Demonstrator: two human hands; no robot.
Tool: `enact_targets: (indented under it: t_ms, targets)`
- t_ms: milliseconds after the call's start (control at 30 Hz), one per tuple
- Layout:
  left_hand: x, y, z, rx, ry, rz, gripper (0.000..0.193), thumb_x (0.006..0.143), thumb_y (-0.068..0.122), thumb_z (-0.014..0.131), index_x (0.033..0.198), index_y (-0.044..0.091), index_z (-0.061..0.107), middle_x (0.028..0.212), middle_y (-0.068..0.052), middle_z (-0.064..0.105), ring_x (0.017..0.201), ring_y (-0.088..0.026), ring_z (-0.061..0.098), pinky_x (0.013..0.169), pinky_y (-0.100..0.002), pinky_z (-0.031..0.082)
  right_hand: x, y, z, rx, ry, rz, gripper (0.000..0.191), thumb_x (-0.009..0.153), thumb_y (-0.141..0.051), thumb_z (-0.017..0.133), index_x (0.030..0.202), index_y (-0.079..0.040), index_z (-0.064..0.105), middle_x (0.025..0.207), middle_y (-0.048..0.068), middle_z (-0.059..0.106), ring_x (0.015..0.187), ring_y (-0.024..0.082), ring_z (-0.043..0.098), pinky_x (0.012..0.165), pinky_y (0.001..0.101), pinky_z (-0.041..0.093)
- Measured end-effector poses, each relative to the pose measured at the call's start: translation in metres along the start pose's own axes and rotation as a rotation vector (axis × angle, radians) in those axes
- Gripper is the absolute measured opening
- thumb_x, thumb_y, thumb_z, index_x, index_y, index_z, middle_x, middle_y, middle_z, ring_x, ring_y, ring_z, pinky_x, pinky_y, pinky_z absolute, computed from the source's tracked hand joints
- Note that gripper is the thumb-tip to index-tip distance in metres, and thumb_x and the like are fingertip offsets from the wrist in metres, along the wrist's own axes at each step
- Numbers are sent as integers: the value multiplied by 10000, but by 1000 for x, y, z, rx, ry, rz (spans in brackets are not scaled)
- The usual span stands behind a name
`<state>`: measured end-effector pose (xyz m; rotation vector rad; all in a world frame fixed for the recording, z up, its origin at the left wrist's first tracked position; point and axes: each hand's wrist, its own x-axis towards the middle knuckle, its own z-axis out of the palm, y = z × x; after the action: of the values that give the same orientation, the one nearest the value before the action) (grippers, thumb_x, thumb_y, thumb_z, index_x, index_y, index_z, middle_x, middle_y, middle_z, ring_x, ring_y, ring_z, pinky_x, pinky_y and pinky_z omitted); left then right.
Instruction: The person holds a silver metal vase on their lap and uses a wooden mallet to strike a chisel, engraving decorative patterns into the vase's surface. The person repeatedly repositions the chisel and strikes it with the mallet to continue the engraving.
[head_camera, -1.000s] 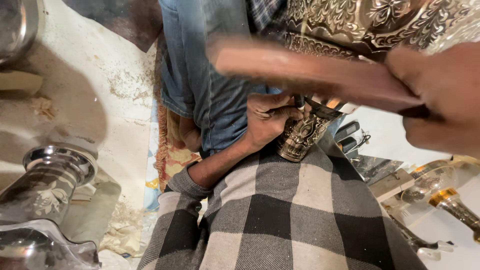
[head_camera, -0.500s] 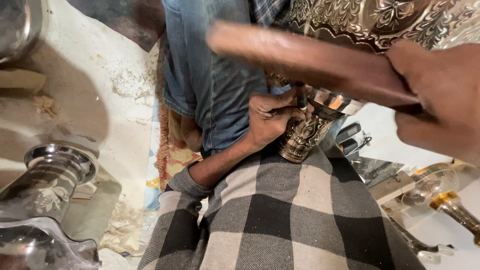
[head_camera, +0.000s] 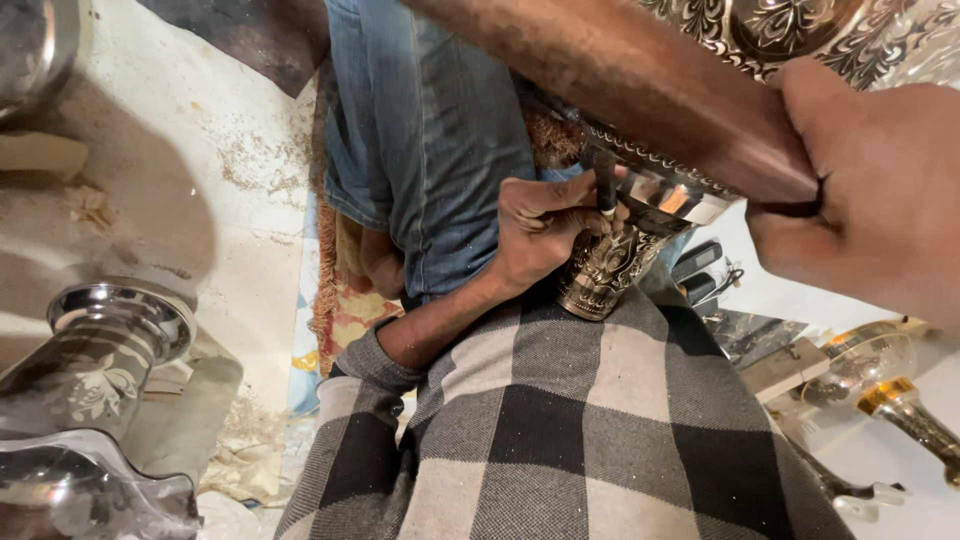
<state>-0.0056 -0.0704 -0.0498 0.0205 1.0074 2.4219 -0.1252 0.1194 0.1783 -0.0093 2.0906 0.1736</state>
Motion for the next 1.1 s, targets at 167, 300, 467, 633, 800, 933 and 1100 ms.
enact_targets:
  t_ms: [167,300,467,633,800,933,1100]
  targets:
    - [1,1,0,-74,-8,-25,426,950,-222,538,1293,-1,662,1185,-152,732,991,-197,764,876,-304,663,2,-4,-5,1,-41,10,437,733,-231,774,1084,-74,567,641,117,633,572,276,716,607,404,559]
    - [-1,3,0,7,-46,-28,457,936,-235,536,1314,-25,687,1016,-157,774,873,-175,742,807,-272,637,5,-4,-6,-167,-167,-5,434,750,-234,767,1120,-125,567,642,84,663,578,230,742,606,368,577]
    - [-2,-3,-1,-1,-13,-24,494,921,-242,589,1332,20,673,1042,-140,783,884,-173,760,820,-280,643,8,1,1,60,-90,76,440,710,-152,778,1111,-104,603,658,119,651,601,252,699,590,393,567]
    - [0,-12,2,20,-7,64,433,970,-205,623,1300,65,695,1044,-151,783,915,-177,788,805,-299,681,9,16,8,-95,-133,-58,457,705,-219,791,1108,-125,598,667,77,653,610,201,695,611,357,582]
    - [-8,-5,6,15,22,16,427,976,-177,613,1335,51,657,1098,-156,768,1006,-197,772,898,-323,672,12,15,6,65,-24,-47,466,703,-200,795,1119,-88,616,669,110,641,588,236,682,602,378,549]
    - [-6,9,9,69,92,-42,383,944,-189,605,1289,-47,695,1022,-176,770,904,-194,750,858,-309,641,17,13,-1,-216,-172,-84,502,696,-271,835,1115,-106,614,652,81,670,574,207,720,594,342,578]
    - [6,29,7,-167,220,-117,427,931,-162,663,1332,-16,633,1105,-160,751,999,-194,745,945,-334,640,-1,19,25,200,-43,69,540,709,-122,844,1208,-66,648,785,150,749,661,223,737,635,357,595]
